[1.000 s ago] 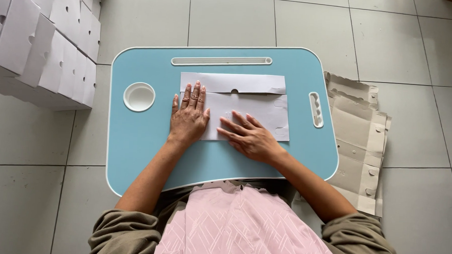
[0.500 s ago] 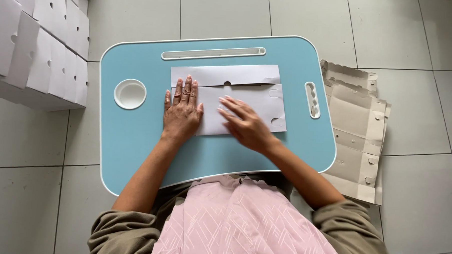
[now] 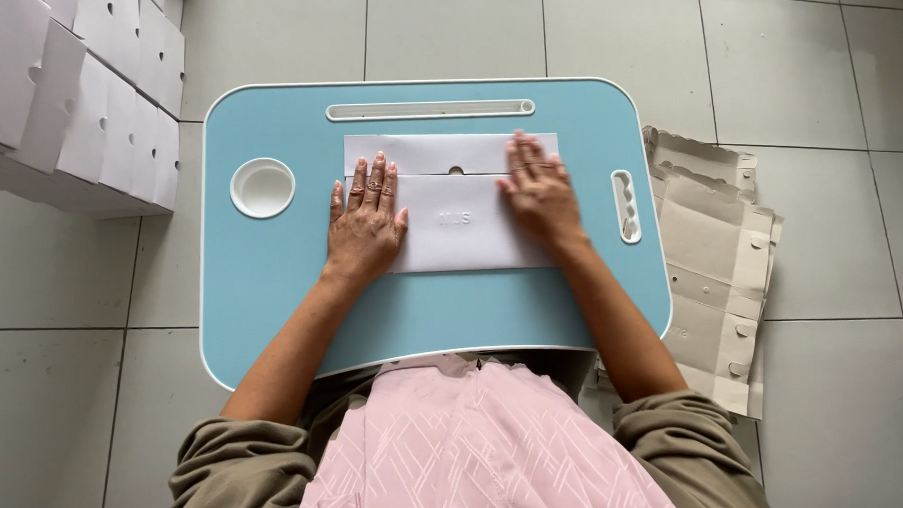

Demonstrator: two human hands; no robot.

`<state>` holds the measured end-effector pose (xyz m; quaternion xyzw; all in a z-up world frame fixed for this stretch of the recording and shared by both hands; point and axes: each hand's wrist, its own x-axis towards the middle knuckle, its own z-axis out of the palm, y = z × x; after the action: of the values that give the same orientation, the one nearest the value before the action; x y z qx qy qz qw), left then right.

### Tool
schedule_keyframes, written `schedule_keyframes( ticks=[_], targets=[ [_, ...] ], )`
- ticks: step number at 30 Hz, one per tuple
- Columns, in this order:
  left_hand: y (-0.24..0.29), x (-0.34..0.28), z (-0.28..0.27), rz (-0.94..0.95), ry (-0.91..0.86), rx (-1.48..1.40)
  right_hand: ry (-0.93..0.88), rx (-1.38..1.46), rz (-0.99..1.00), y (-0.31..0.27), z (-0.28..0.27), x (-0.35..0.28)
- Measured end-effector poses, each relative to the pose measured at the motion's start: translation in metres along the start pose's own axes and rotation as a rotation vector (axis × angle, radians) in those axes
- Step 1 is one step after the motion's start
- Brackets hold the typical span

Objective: Folding flat cardboard sheets into boxes on a lap desk while sitting on the floor.

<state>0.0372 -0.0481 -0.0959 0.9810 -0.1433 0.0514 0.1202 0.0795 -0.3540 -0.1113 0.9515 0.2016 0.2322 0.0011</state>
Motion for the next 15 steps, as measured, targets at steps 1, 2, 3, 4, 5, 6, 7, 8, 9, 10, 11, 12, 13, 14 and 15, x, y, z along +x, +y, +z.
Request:
schedule_keyframes(
  ticks=[1,2,3,4,5,6,7,8,9,10,11,12,13,14,15],
  targets=[
    [0.006,0.003,-0.002,-0.001,0.000,0.000,0.000,0.000,-0.001,0.007,0.000,-0.003],
    [0.013,0.006,-0.003,-0.027,-0.049,0.038,-0.074,0.057,0.071,0.013,0.001,-0.007],
    [0.019,0.010,-0.005,-0.053,-0.099,0.077,-0.147,0.114,0.144,0.020,0.001,-0.011],
    [0.034,0.015,0.000,-0.051,-0.100,0.076,-0.148,0.113,0.147,0.018,-0.001,-0.011],
    [0.048,0.021,0.005,0.043,-0.078,0.077,-0.160,0.113,0.153,0.017,-0.003,-0.011],
    [0.061,0.028,0.008,0.129,-0.050,0.081,-0.169,0.116,0.151,0.014,-0.003,-0.007],
    [0.077,0.032,0.011,0.124,-0.046,0.082,-0.166,0.117,0.145,0.015,-0.002,-0.007],
    [0.094,0.036,0.014,0.176,-0.060,0.040,-0.162,0.118,0.156,0.015,-0.001,-0.008],
    [0.111,0.041,0.017,0.227,-0.075,-0.001,-0.159,0.119,0.166,0.015,0.001,-0.010],
    [0.115,0.044,0.016,0.229,-0.075,-0.001,-0.158,0.119,0.167,0.015,0.001,-0.011],
    [0.119,0.046,0.016,0.220,-0.131,-0.034,-0.152,0.122,0.171,0.016,0.002,-0.012],
    [0.123,0.049,0.016,0.211,-0.187,-0.069,-0.146,0.125,0.174,0.017,0.002,-0.012],
    [0.117,0.048,0.017,0.213,-0.186,-0.069,-0.146,0.123,0.175,0.018,0.001,-0.014],
    [0.110,0.047,0.017,0.211,-0.149,-0.052,-0.155,0.117,0.175,0.017,0.001,-0.013],
    [0.102,0.046,0.017,0.209,-0.112,-0.035,-0.164,0.111,0.175,0.016,0.001,-0.013]
  ],
)
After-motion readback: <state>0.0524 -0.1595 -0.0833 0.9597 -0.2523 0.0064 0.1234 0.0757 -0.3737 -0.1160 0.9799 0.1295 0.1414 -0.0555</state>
